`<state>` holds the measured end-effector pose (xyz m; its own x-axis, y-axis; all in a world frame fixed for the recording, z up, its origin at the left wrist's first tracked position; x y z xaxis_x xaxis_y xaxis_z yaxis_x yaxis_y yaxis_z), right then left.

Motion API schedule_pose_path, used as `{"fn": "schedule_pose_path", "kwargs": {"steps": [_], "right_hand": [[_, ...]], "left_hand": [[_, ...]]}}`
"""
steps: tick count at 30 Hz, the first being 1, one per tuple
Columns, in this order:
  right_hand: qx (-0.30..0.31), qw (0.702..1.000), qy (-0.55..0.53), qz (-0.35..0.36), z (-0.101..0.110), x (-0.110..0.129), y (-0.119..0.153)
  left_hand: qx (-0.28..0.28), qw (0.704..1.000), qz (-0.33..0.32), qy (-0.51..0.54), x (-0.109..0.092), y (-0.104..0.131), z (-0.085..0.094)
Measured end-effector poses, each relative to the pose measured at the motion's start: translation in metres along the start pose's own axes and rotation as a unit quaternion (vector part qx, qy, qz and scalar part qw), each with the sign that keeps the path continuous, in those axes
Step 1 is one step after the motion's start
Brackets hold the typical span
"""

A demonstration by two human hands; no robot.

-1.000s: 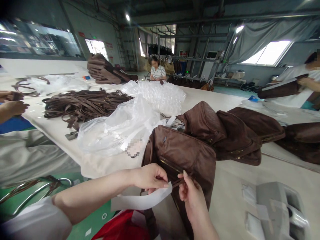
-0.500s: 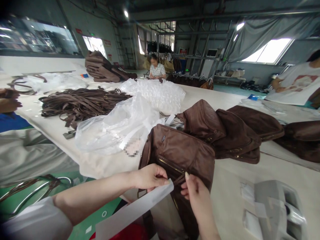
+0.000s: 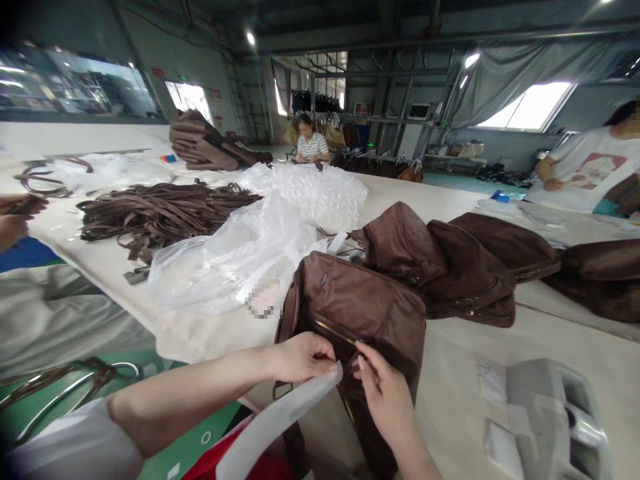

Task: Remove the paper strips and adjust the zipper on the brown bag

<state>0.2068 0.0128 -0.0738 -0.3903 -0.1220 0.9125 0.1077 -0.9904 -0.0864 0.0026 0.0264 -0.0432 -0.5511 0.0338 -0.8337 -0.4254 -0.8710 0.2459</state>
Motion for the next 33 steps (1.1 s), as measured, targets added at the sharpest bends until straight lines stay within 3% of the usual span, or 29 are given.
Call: {"fn": "schedule_pose_path", "kwargs": {"steps": [3,6,11,15,20,24,30,33], "right_hand": [[-0.044,0.999,-0.001,-0.017,0.007,-0.006,-0.003],[-0.045,0.997,-0.051,-0.041,0.005,-0.007,-0.005],[-0.052,0.984,-0.145,-0.094,-0.003,-0.007,-0.009],[-0.033,0.992,-0.102,-0.066,-0.003,-0.004,-0.013],[0.024,0.999,-0.017,-0.016,-0.007,0.004,-0.012],[0.08,0.997,0.015,0.013,-0.009,0.003,-0.008],[-0.073,0.991,0.106,-0.037,0.005,-0.017,-0.015],[-0.064,0.993,0.085,-0.056,0.001,-0.028,-0.018]], "left_hand": [[0.037,0.999,0.035,0.005,0.004,0.004,-0.002],[0.038,0.998,0.035,0.02,0.004,0.006,-0.004],[-0.058,0.996,-0.015,0.064,0.003,0.005,-0.007],[-0.088,0.987,-0.061,0.117,-0.002,0.0,-0.005],[-0.094,0.985,-0.001,0.146,-0.004,-0.012,-0.003],[-0.104,0.992,0.056,0.036,-0.005,-0.021,-0.002],[-0.091,0.988,0.042,-0.115,-0.013,-0.03,0.002],[-0.093,0.985,0.048,-0.137,-0.017,-0.034,-0.001]]}}
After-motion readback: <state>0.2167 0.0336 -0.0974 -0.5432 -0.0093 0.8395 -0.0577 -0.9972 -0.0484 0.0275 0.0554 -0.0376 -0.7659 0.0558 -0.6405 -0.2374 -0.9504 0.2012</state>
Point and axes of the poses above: each hand's wrist, its own y-axis away from the middle knuckle, its own z-axis out of the back of the hand, x = y × z, the point moved 2 cm from there along -y, towards the middle knuckle, and after that the axes turned 7 degrees about -x, right-handed, at the moved point
